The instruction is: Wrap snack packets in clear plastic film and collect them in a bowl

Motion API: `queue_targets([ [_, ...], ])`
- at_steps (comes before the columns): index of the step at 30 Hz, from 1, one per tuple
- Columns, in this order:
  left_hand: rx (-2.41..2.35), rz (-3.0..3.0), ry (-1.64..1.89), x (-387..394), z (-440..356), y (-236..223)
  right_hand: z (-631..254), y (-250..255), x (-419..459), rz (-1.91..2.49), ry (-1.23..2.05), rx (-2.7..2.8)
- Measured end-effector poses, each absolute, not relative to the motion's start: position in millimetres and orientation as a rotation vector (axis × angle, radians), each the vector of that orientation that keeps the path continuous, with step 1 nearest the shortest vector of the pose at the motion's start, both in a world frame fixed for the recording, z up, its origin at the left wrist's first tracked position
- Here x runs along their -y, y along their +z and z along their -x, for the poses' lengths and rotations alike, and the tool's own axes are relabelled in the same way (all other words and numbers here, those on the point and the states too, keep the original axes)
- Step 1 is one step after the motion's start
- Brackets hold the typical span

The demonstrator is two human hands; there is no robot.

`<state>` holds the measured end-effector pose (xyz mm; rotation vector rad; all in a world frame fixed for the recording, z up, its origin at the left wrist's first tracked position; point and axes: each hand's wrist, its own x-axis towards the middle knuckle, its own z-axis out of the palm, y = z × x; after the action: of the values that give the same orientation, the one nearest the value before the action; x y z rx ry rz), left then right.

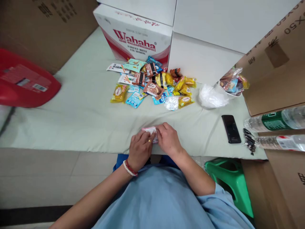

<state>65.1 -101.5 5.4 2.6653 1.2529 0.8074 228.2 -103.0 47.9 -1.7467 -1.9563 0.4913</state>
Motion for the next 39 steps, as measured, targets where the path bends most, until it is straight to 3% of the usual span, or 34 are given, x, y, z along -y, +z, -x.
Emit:
queue_targets([
  [7,-1.066,-2.288,0.881,90.2,-53.4,13.1,-213.8,43.2,101.6,1.73,0.412,2.217],
  [11,-1.332,-1.929,0.955,79.7,-41.9,10.1,-218.1,40.2,109.0,1.63,0.431,2.209],
  [14,-1.578,-2.028,0.819,74.9,-43.4,5.1,-219.9,36.8,114.7,1.612,0.41,2.141],
  [19,-1.592,-2.082,0.7,74.9,-52.8,8.4,-215.9,37.2,119.4,1.648,0.382,2.081],
  [25,-1.388,-1.908,0.59,75.2,-54.6,23.7,-217.6,48.7,132.0,1.632,0.465,1.985],
  [33,-1.455,-1.596,0.827,88.0,-78.1,49.8,-224.6,58.3,166.0,1.589,0.506,1.945],
  [39,-1.025,-1.59,0.848,118.8,-108.7,77.8,-246.7,63.6,170.0,1.599,0.677,1.774],
])
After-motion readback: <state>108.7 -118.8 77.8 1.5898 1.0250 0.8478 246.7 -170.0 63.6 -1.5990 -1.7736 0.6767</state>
